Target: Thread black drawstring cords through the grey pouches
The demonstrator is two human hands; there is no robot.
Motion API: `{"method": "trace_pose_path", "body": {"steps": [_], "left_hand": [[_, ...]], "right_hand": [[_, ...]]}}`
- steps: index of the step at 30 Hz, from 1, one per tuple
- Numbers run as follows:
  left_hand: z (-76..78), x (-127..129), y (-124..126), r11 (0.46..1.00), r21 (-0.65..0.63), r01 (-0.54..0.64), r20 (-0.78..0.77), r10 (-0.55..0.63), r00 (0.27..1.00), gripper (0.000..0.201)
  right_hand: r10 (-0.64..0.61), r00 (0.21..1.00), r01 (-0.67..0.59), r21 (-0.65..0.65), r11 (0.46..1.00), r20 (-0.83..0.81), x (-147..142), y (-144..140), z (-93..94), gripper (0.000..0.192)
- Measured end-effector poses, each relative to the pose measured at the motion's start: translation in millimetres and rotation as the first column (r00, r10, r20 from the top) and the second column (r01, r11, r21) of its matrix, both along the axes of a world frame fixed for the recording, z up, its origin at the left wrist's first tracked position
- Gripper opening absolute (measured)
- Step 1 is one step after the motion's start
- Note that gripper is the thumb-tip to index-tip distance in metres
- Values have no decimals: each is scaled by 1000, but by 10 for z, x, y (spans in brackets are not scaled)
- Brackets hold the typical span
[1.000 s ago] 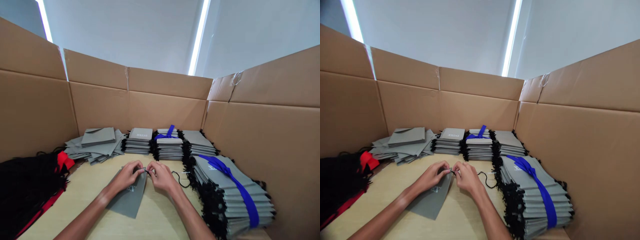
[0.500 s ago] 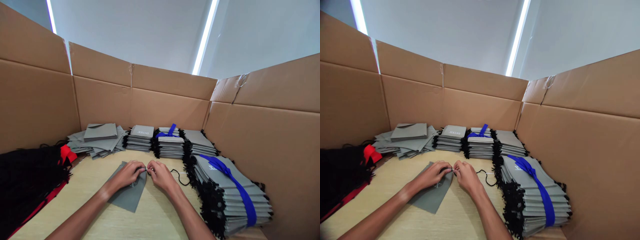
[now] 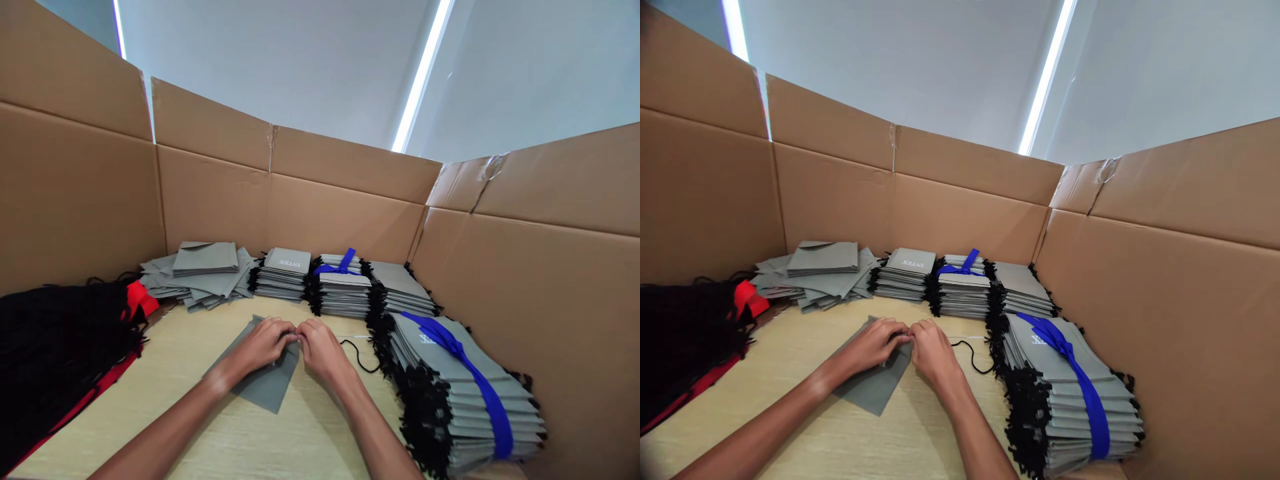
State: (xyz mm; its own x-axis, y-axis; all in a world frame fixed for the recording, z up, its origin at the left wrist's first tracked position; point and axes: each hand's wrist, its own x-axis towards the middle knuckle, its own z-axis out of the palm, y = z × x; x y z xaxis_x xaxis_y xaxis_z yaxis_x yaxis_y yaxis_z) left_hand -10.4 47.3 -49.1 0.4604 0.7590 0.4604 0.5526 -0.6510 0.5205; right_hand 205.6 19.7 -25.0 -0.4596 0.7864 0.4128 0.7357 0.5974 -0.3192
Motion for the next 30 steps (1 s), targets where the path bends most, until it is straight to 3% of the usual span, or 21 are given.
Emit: {"method": "trace_pose_path", "body": {"steps": [7, 10, 14, 18, 21, 23, 26, 30], "left_hand": [[43, -71, 35, 998, -31, 51, 44, -50, 998, 30], [119, -118, 26, 998, -43, 35, 20, -34, 999, 30], [234, -149, -16, 994, -105, -30, -37, 26, 999, 32], [234, -130, -37, 988, -146, 51, -98, -66, 993, 34], [230, -168, -12, 992, -122, 11, -118, -26, 993, 35], [260, -224, 1, 994, -102, -47, -120, 34, 992, 37], [335, -286, -21, 991, -98, -93, -115, 82, 990, 41], [399, -248, -90, 991, -104, -82, -106, 71, 992, 43]], "right_hand": [[-250, 968, 250, -27, 968, 12, 93, -58, 110, 14], [-201, 979, 200, 24, 979, 28, 122, -73, 128, 8], [-106, 993, 103, 62, 993, 49, 87, -90, 118, 26], [-16, 998, 15, 30, 999, 66, 38, -93, 110, 24], [-159, 982, 162, -15, 987, 97, 127, -75, 182, 13], [-329, 933, 335, -15, 942, 144, 253, -47, 251, 29], [-488, 867, 483, 67, 873, 99, 444, 26, 308, 42], [-443, 895, 446, 72, 892, -48, 532, 133, 250, 48]]}}
